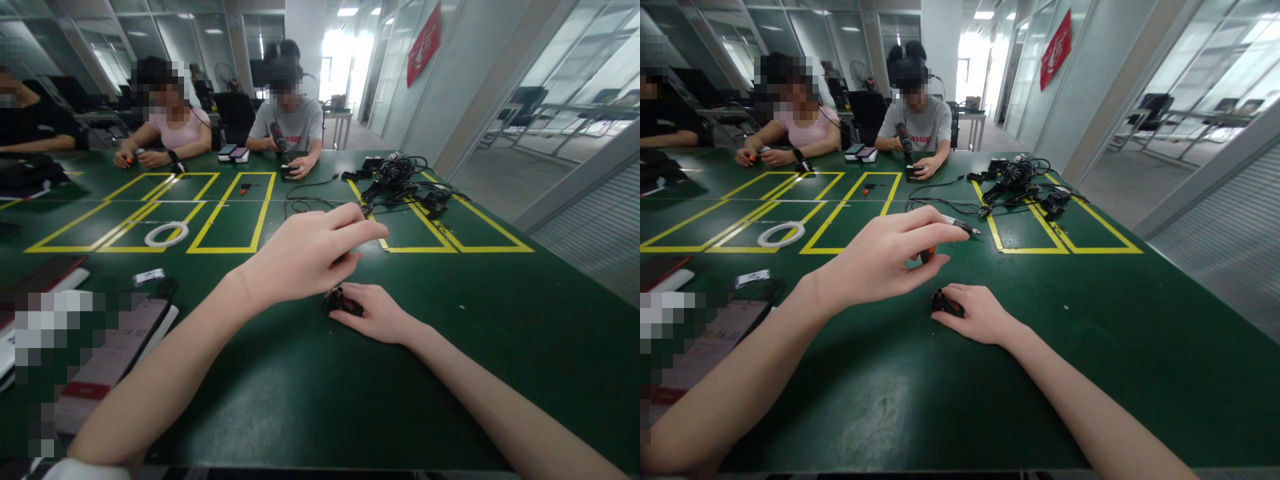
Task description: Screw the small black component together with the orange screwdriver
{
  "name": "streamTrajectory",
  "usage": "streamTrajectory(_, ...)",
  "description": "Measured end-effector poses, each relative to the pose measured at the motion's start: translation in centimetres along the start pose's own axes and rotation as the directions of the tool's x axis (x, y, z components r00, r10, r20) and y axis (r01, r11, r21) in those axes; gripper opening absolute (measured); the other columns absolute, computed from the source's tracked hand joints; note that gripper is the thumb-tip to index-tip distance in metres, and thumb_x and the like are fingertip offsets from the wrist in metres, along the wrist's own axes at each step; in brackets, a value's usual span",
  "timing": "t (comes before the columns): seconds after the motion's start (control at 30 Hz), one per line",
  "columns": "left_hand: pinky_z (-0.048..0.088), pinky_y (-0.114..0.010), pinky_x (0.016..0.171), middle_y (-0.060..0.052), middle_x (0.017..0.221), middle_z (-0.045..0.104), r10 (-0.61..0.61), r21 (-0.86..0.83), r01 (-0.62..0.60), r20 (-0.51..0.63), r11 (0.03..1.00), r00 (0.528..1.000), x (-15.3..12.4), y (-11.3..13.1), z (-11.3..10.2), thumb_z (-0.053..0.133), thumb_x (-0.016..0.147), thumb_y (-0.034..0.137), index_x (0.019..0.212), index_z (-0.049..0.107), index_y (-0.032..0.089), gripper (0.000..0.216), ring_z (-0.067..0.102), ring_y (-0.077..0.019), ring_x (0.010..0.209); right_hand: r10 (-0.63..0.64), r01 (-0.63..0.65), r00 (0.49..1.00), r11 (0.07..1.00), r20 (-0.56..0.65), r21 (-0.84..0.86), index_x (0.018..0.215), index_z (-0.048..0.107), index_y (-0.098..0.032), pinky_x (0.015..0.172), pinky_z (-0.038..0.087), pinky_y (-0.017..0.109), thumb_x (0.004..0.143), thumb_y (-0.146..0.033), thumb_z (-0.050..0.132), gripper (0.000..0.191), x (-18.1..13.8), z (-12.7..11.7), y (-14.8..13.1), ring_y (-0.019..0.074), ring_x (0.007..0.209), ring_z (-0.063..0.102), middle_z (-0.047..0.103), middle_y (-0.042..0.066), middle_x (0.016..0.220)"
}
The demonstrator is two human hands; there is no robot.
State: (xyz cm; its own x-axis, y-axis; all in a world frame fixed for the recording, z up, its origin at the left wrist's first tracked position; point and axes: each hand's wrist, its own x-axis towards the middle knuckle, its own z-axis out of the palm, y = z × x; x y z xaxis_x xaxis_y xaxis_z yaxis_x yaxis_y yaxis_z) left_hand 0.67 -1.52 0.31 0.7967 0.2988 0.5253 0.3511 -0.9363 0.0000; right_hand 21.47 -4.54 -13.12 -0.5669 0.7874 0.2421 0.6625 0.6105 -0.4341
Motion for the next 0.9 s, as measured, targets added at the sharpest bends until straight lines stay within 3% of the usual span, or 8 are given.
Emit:
streamTrajectory(0.17, 0.052, -0.029, 0.084, -0.009, 0.113, 0.069, 0.028, 0.0, -0.028, -0.009, 1.0, 1.0, 0.06, 0.09, 0.0, 0.05, 0.094, 0.014, 0.13, 0.062, 0.017, 0.039, 0.067, -0.0184, 0.096, 0.003, -0.003, 1.0, 1.0, -0.002, 0.009, 0.08, 0.058, -0.02, 0.059, 0.033, 0.027, 0.098, -0.041, 0.066, 0.029, -0.07, 0.09, 0.05, 0.0155, 0.061, 0.054, 0.061, 0.0, 0.071)
streamTrajectory(0.43, 0.052, -0.022, 0.072, -0.009, 0.119, 0.066, -0.019, -0.014, 0.019, 0.003, 1.0, 1.0, -0.09, 0.28, 0.02, 0.048, 0.093, 0.011, 0.132, 0.062, 0.02, 0.043, 0.066, -0.0141, 0.088, 0.011, -0.011, 1.0, 1.0, 0.006, -0.002, 0.079, 0.058, -0.02, 0.06, 0.035, 0.027, 0.098, -0.042, 0.065, 0.031, -0.03, -0.06, -0.02, 0.0164, 0.063, 0.056, 0.063, 0.001, 0.073)
streamTrajectory(0.9, 0.053, -0.026, 0.078, -0.01, 0.114, 0.067, 0.025, -0.031, -0.025, -0.01, 0.999, 1.0, 0.04, 0.08, 0.19, 0.047, 0.095, 0.013, 0.134, 0.06, 0.018, 0.042, 0.067, -0.0169, 0.093, 0.005, -0.005, 1.0, 1.0, 0.0, 0.007, 0.081, 0.059, -0.02, 0.061, 0.036, 0.028, 0.099, -0.042, 0.064, 0.029, -0.09, 0.02, 0.05, 0.017, 0.064, 0.057, 0.064, 0.002, 0.075)
